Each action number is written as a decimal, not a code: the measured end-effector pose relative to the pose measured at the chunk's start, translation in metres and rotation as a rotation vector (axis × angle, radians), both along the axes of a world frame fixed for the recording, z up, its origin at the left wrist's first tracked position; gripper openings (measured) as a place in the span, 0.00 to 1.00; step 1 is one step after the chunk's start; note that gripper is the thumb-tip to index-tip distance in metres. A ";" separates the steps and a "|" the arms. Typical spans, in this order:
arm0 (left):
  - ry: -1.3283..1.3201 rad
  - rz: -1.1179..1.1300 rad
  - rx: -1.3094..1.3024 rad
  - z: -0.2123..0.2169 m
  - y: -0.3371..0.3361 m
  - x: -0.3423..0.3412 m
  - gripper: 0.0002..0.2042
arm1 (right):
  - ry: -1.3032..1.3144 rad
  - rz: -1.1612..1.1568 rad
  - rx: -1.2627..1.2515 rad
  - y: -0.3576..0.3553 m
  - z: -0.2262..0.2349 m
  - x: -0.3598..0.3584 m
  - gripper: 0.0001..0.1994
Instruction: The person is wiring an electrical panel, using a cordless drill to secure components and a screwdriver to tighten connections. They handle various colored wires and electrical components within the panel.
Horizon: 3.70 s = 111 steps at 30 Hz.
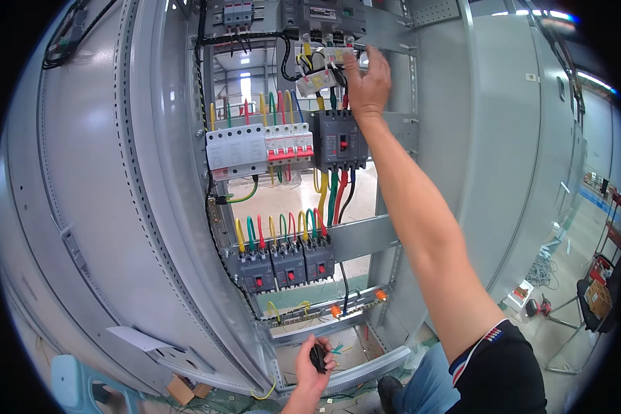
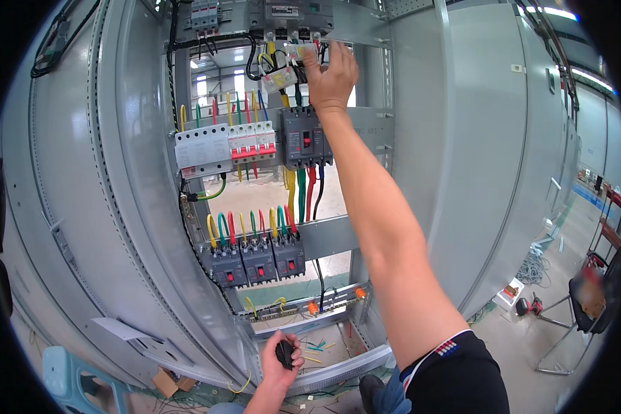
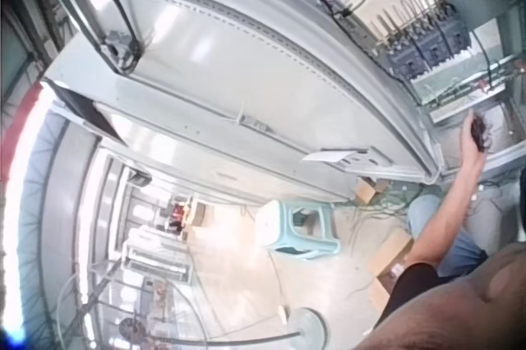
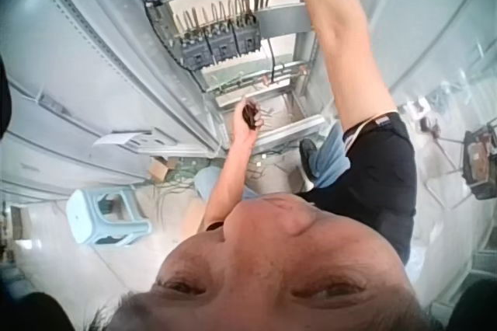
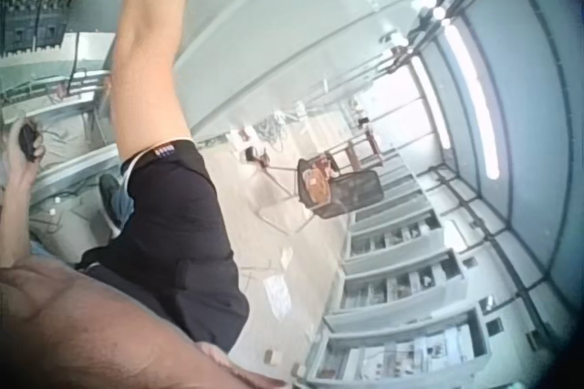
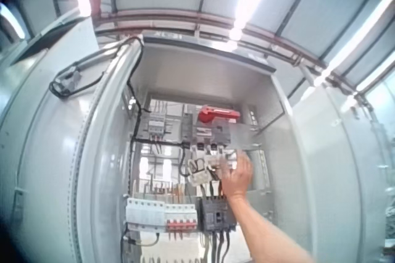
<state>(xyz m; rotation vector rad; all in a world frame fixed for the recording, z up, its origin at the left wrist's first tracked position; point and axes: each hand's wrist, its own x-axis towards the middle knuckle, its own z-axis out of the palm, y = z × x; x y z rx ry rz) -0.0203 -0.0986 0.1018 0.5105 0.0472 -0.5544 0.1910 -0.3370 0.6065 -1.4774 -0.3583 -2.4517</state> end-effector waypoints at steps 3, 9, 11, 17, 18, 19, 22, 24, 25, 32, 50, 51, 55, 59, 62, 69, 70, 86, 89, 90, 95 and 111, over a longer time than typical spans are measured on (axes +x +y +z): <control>-0.003 0.017 -0.003 -0.005 0.002 0.000 0.19 | -0.034 0.143 0.062 -0.002 0.000 -0.007 0.37; 0.012 0.019 0.000 -0.009 0.016 -0.001 0.19 | -0.066 0.671 0.024 0.023 0.004 -0.075 0.39; 0.019 0.033 0.018 -0.012 0.019 -0.003 0.19 | -0.087 0.645 0.082 0.025 -0.002 -0.065 0.38; 0.015 0.027 0.046 -0.014 0.007 0.003 0.20 | -0.104 0.215 0.124 0.041 -0.003 0.008 0.33; 0.017 0.024 0.036 -0.016 0.008 0.002 0.19 | -0.098 0.243 0.136 0.034 -0.005 0.005 0.33; 0.019 0.016 0.024 -0.017 0.007 0.001 0.19 | -0.094 0.268 0.148 0.024 -0.006 0.001 0.34; 0.015 0.051 0.012 -0.012 0.020 0.003 0.19 | -0.100 0.514 0.118 0.024 -0.021 -0.038 0.34; 0.022 0.064 0.021 -0.009 0.021 0.001 0.19 | 0.060 0.533 0.111 0.012 -0.042 -0.062 0.33; 0.028 0.081 0.021 -0.008 0.023 0.002 0.19 | 0.142 0.544 0.107 0.006 -0.050 -0.067 0.32; 0.024 0.048 0.014 -0.007 0.012 0.003 0.18 | 1.000 0.865 0.206 -0.020 -0.071 -0.049 0.28; 0.072 0.065 0.041 -0.025 0.001 0.011 0.18 | 1.052 0.913 0.147 -0.023 -0.074 -0.046 0.22; 0.062 0.060 0.056 -0.024 -0.002 0.009 0.18 | 1.045 0.863 0.148 -0.023 -0.073 -0.047 0.21; 0.039 0.045 0.068 -0.024 -0.002 0.004 0.19 | 1.045 0.878 0.170 -0.020 -0.072 -0.052 0.21; 0.036 0.049 0.058 -0.020 -0.008 0.003 0.19 | 0.992 0.900 0.184 -0.033 -0.074 -0.042 0.21; 0.049 0.032 0.052 -0.021 -0.014 0.006 0.18 | 0.950 0.877 0.124 -0.031 -0.070 -0.033 0.19; 0.033 -0.039 0.052 -0.023 -0.025 0.010 0.19 | 1.130 0.899 0.167 -0.031 -0.064 -0.054 0.19; 0.023 -0.038 0.056 -0.022 -0.025 0.010 0.19 | 1.117 0.896 0.165 -0.029 -0.062 -0.051 0.19; 0.035 -0.004 0.071 -0.014 -0.014 -0.003 0.17 | 1.063 0.830 0.090 -0.032 -0.060 -0.042 0.16; 0.015 -0.027 0.088 -0.008 -0.026 -0.006 0.18 | 1.028 0.825 0.115 -0.035 -0.063 -0.037 0.14; 0.024 -0.029 0.090 -0.011 -0.026 -0.006 0.18 | 0.957 0.735 0.094 -0.027 -0.064 -0.042 0.13; 0.034 -0.038 0.123 -0.028 -0.020 0.001 0.19 | 1.081 0.872 0.138 -0.025 -0.064 -0.045 0.14; 0.021 -0.024 0.064 -0.011 -0.011 -0.001 0.18 | 0.982 0.669 -0.047 -0.038 -0.068 -0.026 0.17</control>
